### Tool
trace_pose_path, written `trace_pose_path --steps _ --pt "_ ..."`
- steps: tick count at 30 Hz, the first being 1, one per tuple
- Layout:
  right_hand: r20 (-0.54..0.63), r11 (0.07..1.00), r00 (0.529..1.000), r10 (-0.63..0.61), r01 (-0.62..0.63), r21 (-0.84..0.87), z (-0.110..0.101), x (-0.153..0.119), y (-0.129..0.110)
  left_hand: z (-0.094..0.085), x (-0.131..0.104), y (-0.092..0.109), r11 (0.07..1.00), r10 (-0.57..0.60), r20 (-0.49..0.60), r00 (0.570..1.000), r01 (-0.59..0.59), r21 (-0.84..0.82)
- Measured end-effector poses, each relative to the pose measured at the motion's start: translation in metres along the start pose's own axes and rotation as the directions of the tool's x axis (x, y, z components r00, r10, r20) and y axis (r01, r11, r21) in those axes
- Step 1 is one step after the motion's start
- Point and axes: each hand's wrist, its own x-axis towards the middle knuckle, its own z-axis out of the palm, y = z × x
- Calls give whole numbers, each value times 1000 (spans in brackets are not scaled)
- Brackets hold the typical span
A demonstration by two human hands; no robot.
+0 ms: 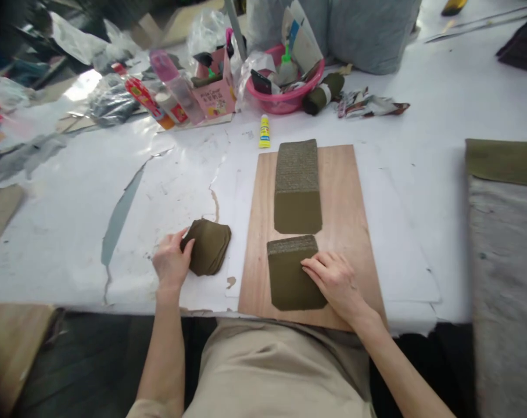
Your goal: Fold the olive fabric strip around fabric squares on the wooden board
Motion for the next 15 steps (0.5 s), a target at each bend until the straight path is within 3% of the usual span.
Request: trace_pose_path --steps 3,6,9,12,15 --pt "28 1000 1000 -9 9 -9 -5 -3 -6 -3 -4 12 997 47 -152 987 -37 63" --pt "51 1000 999 -7 8 -29 -8 -9 -11 -7 -14 38 984 147 -214 966 -165 -71" --pt "53 998 998 29 -25 -64 -9 -17 -20 -10 -33 81 870 304 -76 950 -309 -385" --pt "30 991 996 87 -83 -104 -8 -25 -30 -8 -56 125 703 569 33 821 -465 -538" --pt "12 981 990 141 -138 -135 -11 -29 -39 -1 -69 148 678 642 87 762 -510 -529"
